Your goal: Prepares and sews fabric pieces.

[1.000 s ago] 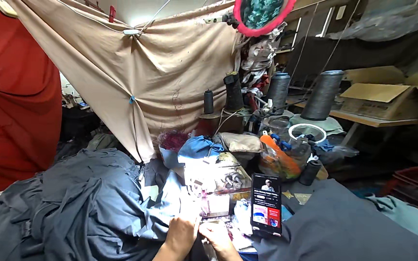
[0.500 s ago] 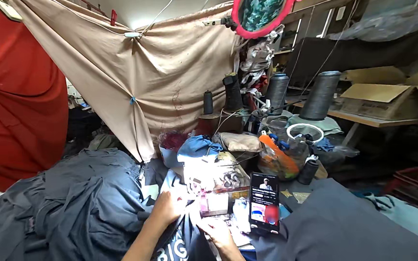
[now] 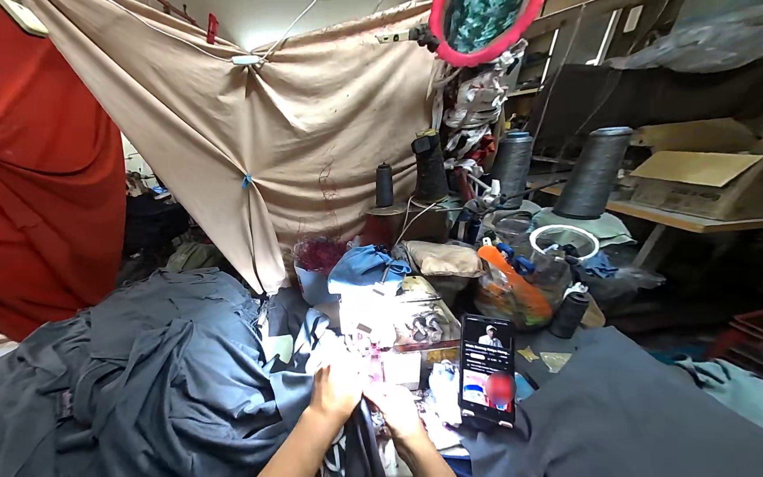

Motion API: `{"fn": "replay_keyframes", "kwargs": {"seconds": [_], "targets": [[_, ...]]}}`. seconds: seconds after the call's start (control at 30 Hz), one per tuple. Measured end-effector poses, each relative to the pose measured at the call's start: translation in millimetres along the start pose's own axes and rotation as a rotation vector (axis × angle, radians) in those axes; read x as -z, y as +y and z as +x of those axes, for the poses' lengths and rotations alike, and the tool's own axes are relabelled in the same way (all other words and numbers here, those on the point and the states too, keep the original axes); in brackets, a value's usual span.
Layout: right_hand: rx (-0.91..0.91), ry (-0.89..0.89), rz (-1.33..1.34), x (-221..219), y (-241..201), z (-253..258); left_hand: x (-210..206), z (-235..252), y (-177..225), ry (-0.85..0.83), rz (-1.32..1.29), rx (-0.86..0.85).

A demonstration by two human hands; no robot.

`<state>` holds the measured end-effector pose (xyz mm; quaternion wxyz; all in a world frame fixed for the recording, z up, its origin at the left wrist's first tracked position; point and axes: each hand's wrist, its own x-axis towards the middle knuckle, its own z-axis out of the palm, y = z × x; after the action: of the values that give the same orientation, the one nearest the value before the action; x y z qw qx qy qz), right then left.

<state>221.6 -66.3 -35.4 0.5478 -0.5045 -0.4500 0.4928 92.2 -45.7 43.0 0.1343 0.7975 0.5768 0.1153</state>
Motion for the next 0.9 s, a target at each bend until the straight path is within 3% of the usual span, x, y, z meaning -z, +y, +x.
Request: {"fn": "replay_keyframes", "kwargs": {"seconds": [0.1,0.2,0.33,0.47,0.57,0.7,0.9], "targets": [[0.009,0.018,0.017,-2.4,-6.1,4.4,9.6,15.1,-2.1,-0.048,-0.039,0.023],[0.056,0.013,-0.157,5.6,3.1,-6.6,19.3,-1.2,-4.4,-0.091,-0.023,-0.048],[0.175,0.010,-0.142,19.3,10.9,-41.9,2.1,-45.6,-24.8,0.236,-0.031,-0.202],[0.090,-0.019,0.045,21.7,14.8,-60.8,-34.5,-59.8,-46.6,0.575,-0.127,-0.334],[0.050,-0.037,0.122,20.3,23.1,-61.6,-47.4,-65.1,-53.2,0.583,-0.149,-0.361],[-0.011,-0.030,0.191,19.0,23.2,-63.3,-62.5,-69.2,-62.3,0.550,0.021,-0.413],[-0.037,-0.030,0.175,18.0,18.8,-66.2,-83.4,-63.5,-60.9,0.736,0.023,-0.429]]}}
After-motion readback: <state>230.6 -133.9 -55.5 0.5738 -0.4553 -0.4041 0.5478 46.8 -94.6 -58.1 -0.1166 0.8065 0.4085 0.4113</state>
